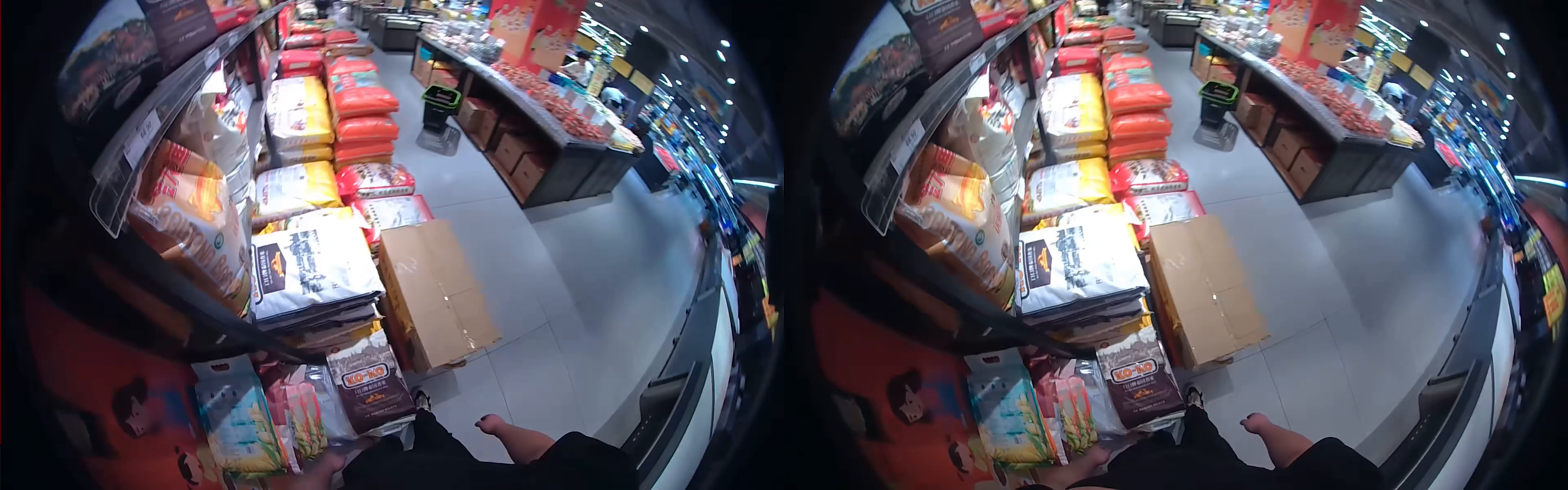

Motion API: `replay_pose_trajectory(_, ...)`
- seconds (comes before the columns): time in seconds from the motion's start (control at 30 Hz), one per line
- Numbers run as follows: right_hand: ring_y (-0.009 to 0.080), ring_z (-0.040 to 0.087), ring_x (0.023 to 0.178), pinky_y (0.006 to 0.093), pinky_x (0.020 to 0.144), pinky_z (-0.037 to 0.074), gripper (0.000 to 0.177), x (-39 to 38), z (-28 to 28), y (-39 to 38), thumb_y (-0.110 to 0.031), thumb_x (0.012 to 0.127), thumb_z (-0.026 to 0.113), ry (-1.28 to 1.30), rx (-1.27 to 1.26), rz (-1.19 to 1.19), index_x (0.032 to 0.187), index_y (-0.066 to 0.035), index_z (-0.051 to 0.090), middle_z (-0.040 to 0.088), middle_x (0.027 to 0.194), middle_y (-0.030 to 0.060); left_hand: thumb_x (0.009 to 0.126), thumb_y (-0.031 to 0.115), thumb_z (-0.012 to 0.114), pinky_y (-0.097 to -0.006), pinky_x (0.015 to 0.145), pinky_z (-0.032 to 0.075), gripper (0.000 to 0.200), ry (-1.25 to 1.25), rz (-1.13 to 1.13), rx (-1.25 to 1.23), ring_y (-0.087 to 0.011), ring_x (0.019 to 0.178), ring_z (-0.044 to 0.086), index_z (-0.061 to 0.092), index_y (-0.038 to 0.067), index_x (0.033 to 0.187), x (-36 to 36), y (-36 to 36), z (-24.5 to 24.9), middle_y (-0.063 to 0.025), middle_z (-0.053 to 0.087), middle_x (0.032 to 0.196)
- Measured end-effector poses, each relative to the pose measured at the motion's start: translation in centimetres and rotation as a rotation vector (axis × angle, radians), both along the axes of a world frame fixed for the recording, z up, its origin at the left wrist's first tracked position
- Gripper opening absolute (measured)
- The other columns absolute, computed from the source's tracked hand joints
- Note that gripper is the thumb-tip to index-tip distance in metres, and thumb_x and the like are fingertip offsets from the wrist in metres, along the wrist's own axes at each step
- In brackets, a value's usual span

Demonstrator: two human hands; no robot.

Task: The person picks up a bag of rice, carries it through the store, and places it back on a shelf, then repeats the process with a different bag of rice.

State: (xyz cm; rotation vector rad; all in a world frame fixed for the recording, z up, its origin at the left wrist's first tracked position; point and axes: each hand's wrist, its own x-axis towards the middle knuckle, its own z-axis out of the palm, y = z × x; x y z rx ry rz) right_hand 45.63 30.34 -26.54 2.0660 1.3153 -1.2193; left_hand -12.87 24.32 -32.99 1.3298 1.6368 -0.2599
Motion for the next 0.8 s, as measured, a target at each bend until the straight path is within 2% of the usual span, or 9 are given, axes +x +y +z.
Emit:
replay_pose_trajectory(0.07,0.0355,0.056,0.125,0.0401,0.108,0.043,0.064,0.4,2.3,-1.8,-0.047,0.086,0.060,0.022,0.036,-0.155,0.128,0.000,0.062,0.061,0.132,0.0217,0.092,0.041,0.053,-0.0429,0.106,0.044,0.053,-0.012,-0.090,-0.090,-0.0369,0.123,0.058,0.060,0.007,0.132,0.0,0.3,1.5,-0.0225,0.060,0.132)
replay_pose_trajectory(0.13,0.0352,0.057,0.125,0.0398,0.108,0.043,0.063,0.4,3.2,-3.4,-0.046,0.086,0.061,0.059,0.100,-0.305,0.129,0.000,0.062,0.061,0.132,0.0216,0.092,0.042,0.051,-0.0424,0.106,0.044,0.054,-0.025,-0.137,-0.116,-0.0368,0.123,0.058,0.059,0.009,0.133,-0.1,0.2,0.4,-0.0219,0.059,0.133)
replay_pose_trajectory(0.2,0.0348,0.058,0.124,0.0394,0.107,0.043,0.060,-0.3,4.8,-4.5,-0.045,0.086,0.063,0.060,0.135,-0.331,0.128,-0.002,0.064,0.063,0.129,0.0203,0.093,0.044,0.050,-0.0424,0.106,0.044,0.053,-0.030,-0.143,-0.091,-0.0367,0.123,0.058,0.060,0.011,0.133,-0.5,0.9,-0.9,-0.0213,0.060,0.133)
replay_pose_trajectory(0.3,0.0345,0.059,0.123,0.0391,0.107,0.043,0.059,0.4,5.6,-6.1,-0.045,0.086,0.065,0.050,0.162,-0.299,0.127,-0.003,0.064,0.065,0.127,0.0199,0.091,0.046,0.053,-0.0423,0.105,0.044,0.058,-0.021,-0.102,-0.155,-0.0347,0.122,0.059,0.061,0.003,0.129,1.4,3.5,0.9,-0.0234,0.060,0.131)
replay_pose_trajectory(0.37,0.0344,0.059,0.122,0.0392,0.107,0.043,0.060,1.3,5.3,-7.7,-0.045,0.085,0.065,0.075,0.152,-0.281,0.128,-0.002,0.064,0.064,0.128,0.0203,0.089,0.047,0.055,-0.0419,0.105,0.044,0.062,0.028,-0.101,-0.169,-0.0338,0.122,0.059,0.062,-0.001,0.127,3.4,5.5,5.4,-0.0242,0.061,0.130)
replay_pose_trajectory(0.47,0.0343,0.059,0.123,0.0395,0.107,0.043,0.061,4.2,5.9,-8.1,-0.044,0.085,0.066,0.145,0.159,-0.333,0.128,-0.001,0.064,0.064,0.129,0.0209,0.088,0.048,0.056,-0.0413,0.105,0.045,0.061,0.067,-0.069,0.026,-0.0347,0.122,0.059,0.065,-0.002,0.122,7.2,6.4,6.1,-0.0232,0.062,0.129)
replay_pose_trajectory(0.57,0.0345,0.059,0.123,0.0399,0.107,0.044,0.059,8.0,6.6,-9.4,-0.042,0.085,0.067,0.154,0.248,-0.406,0.129,-0.002,0.063,0.063,0.129,0.0219,0.088,0.049,0.055,-0.0407,0.105,0.045,0.060,0.063,-0.194,-0.044,-0.0354,0.121,0.060,0.066,-0.001,0.121,9.9,6.9,3.9,-0.0225,0.063,0.128)
replay_pose_trajectory(0.67,0.0350,0.058,0.123,0.0407,0.107,0.043,0.058,13.1,5.9,-11.6,-0.042,0.086,0.066,0.197,0.291,-0.506,0.129,-0.003,0.063,0.063,0.130,0.0208,0.088,0.049,0.054,-0.0406,0.104,0.046,0.060,0.180,-0.269,-0.114,-0.0355,0.121,0.060,0.066,0.001,0.122,14.2,6.1,5.9,-0.0218,0.063,0.128)
replay_pose_trajectory(0.8,0.0350,0.058,0.123,0.0420,0.107,0.044,0.055,21.8,2.5,-16.5,-0.043,0.087,0.063,0.118,0.269,-0.486,0.129,-0.006,0.065,0.063,0.131,0.0181,0.086,0.042,0.055,-0.0436,0.097,0.049,0.046,0.195,-0.242,-0.047,-0.0383,0.108,0.064,0.071,0.002,0.104,21.4,6.0,8.1,-0.0233,0.067,0.111)
